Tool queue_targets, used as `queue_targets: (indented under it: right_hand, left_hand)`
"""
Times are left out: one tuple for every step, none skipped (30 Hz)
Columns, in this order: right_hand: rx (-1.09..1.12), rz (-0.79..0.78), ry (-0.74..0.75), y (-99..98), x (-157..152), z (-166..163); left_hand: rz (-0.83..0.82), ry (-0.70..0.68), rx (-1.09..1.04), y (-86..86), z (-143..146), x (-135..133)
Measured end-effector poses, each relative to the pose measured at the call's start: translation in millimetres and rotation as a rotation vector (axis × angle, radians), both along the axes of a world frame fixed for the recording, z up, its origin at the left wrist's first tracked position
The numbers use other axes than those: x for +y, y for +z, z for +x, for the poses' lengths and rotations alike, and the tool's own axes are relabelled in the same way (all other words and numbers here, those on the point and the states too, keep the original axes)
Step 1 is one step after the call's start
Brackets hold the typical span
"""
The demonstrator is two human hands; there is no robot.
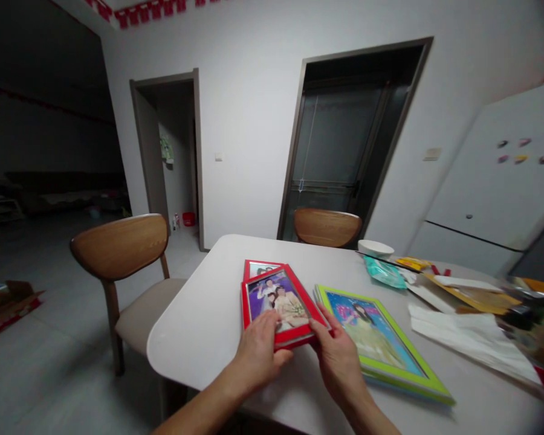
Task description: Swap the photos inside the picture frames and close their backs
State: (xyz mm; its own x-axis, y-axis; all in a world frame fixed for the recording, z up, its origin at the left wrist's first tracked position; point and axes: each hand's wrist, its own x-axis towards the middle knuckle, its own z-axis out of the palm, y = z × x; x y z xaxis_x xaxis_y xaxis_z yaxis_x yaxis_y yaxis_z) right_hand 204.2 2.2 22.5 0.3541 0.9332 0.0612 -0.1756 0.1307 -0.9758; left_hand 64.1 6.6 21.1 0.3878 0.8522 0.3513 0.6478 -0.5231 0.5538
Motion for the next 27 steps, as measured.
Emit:
queue_targets:
  right_hand:
    - [-0.077,0.031,-0.038,8.8,-9.1,-1.6]
    - [-0.173,0.062,-0.076,17.1,-18.5,-3.4]
    - [-0.273,0.103,-0.11,24.4,-28.0,-5.5]
    - [-0.379,0.15,-0.129,30.3,-37.3,-7.8]
    - [-0.491,0.208,-0.133,34.4,-46.1,-10.0]
    - [-0.608,0.278,-0.117,36.4,-54.0,-12.0]
    - [-0.728,0.359,-0.083,36.4,-60.9,-13.7]
    - [-0.841,0.452,-0.045,34.2,-66.5,-15.3]
    - [-0.94,0.548,-0.009,30.2,-70.7,-16.7]
    - [-1.02,0.636,0.024,24.5,-73.6,-18.2]
    - [-1.081,0.707,0.046,17.5,-75.2,-20.1]
    - [-1.132,0.757,0.065,9.2,-75.7,-22.4]
    - [-1.174,0.785,0.084,0.1,-75.3,-25.4]
    - [-1.208,0.8,0.111,-9.7,-74.2,-29.1]
    - [-1.235,0.806,0.14,-19.6,-72.4,-33.5]
    - [-1.256,0.804,0.163,-29.5,-70.3,-38.2]
    - [-1.273,0.793,0.176,-38.9,-67.9,-43.2]
    - [-1.289,0.772,0.179,-47.3,-65.4,-48.0]
    - [-1.305,0.743,0.178,-54.5,-63.0,-52.6]
    - [-1.323,0.71,0.18,-60.1,-60.8,-56.6]
    - [-1.338,0.678,0.185,-64.1,-59.0,-60.0]
    - [-1.35,0.651,0.196,-66.4,-57.8,-62.8]
    - [-1.356,0.627,0.211,-67.1,-57.2,-64.8]
    - [-1.354,0.599,0.234,-66.3,-57.3,-66.0]
    - [-1.345,0.57,0.267,-64.2,-57.9,-66.4]
    - [-1.329,0.543,0.311,-60.8,-58.8,-65.8]
    - [-1.305,0.519,0.364,-56.4,-59.6,-64.0]
  left_hand:
    - [-0.041,-0.041,-0.115,5.2,-1.7,-5.8]
    - [-0.095,-0.089,-0.259,10.8,-3.2,-11.3]
    - [-0.157,-0.143,-0.419,16.3,-4.5,-16.3]
    - [-0.22,-0.198,-0.58,21.5,-5.9,-20.9]
    - [-0.278,-0.244,-0.722,25.9,-7.4,-25.1]
    - [-0.334,-0.283,-0.848,29.4,-9.3,-29.0]
    - [-0.388,-0.313,-0.951,31.5,-11.6,-32.6]
    - [-0.437,-0.337,-1.025,32.1,-14.5,-35.9]
    - [-0.476,-0.343,-1.078,31.3,-17.8,-38.7]
    - [-0.502,-0.329,-1.111,28.8,-21.5,-41.1]
    - [-0.516,-0.297,-1.13,24.9,-25.4,-42.8]
    - [-0.521,-0.255,-1.137,19.6,-29.3,-43.7]
    - [-0.523,-0.213,-1.133,13.3,-33.1,-43.8]
    - [-0.529,-0.179,-1.118,6.1,-36.6,-43.2]
    - [-0.536,-0.155,-1.091,-1.4,-39.8,-41.9]
    - [-0.534,-0.138,-1.049,-9.1,-42.6,-40.0]
    - [-0.519,-0.117,-0.99,-16.5,-45.0,-37.8]
    - [-0.491,-0.086,-0.914,-23.1,-47.3,-35.5]
    - [-0.454,-0.043,-0.825,-28.8,-49.3,-33.2]
    - [-0.416,0.004,-0.728,-33.4,-51.1,-30.9]
    - [-0.383,0.048,-0.631,-36.9,-52.7,-28.8]
    - [-0.361,0.084,-0.543,-39.5,-54.1,-26.8]
    - [-0.345,0.112,-0.467,-41.4,-55.2,-25.0]
    - [-0.33,0.135,-0.401,-42.9,-56.0,-23.4]
    - [-0.31,0.156,-0.341,-44.0,-56.5,-22.0]
    - [-0.285,0.177,-0.284,-45.0,-56.7,-21.0]
    - [-0.258,0.195,-0.231,-45.8,-56.6,-20.3]
